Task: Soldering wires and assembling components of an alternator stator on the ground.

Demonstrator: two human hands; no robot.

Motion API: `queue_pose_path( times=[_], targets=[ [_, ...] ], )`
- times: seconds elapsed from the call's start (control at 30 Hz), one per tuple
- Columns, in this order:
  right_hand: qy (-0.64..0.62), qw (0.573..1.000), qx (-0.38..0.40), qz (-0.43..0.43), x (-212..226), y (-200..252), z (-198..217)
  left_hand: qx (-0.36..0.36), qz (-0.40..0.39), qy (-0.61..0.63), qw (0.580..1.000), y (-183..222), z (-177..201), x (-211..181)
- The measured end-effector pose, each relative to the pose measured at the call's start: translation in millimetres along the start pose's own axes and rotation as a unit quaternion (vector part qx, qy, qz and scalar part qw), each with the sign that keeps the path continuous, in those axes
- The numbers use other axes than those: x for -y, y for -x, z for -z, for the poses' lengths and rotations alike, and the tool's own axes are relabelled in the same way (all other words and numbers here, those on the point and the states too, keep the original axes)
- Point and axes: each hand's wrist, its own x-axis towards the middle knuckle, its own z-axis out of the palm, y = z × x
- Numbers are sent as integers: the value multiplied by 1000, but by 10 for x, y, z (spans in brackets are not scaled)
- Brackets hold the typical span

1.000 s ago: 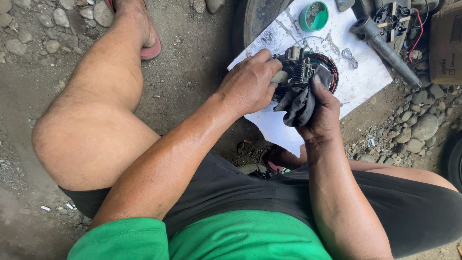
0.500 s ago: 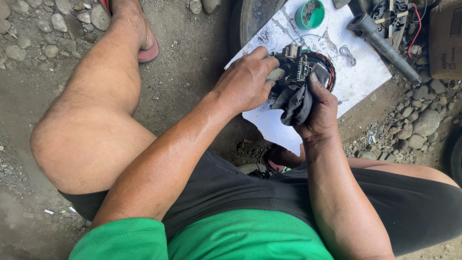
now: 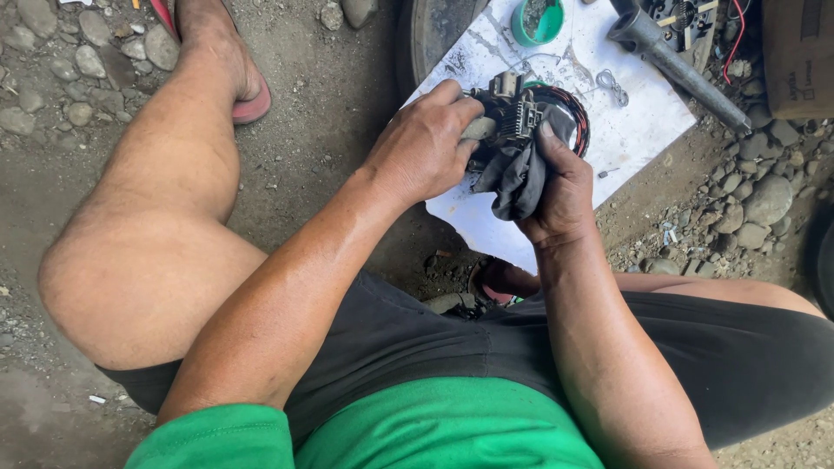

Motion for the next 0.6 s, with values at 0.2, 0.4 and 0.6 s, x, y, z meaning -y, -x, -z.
queue_pose_path(
  times=[0.2, 0.4, 0.6],
  targets=[
    [25, 999, -22, -1, -9, 12, 5, -13, -13, -4, 1000, -4, 4, -6],
    [26, 999, -28, 26, 43, 177, -479, -21, -19, 18, 999, 29, 45, 23],
    [13, 998, -46, 42, -194, 101, -260, 8, -3, 20, 1000, 66, 209, -26]
  ],
)
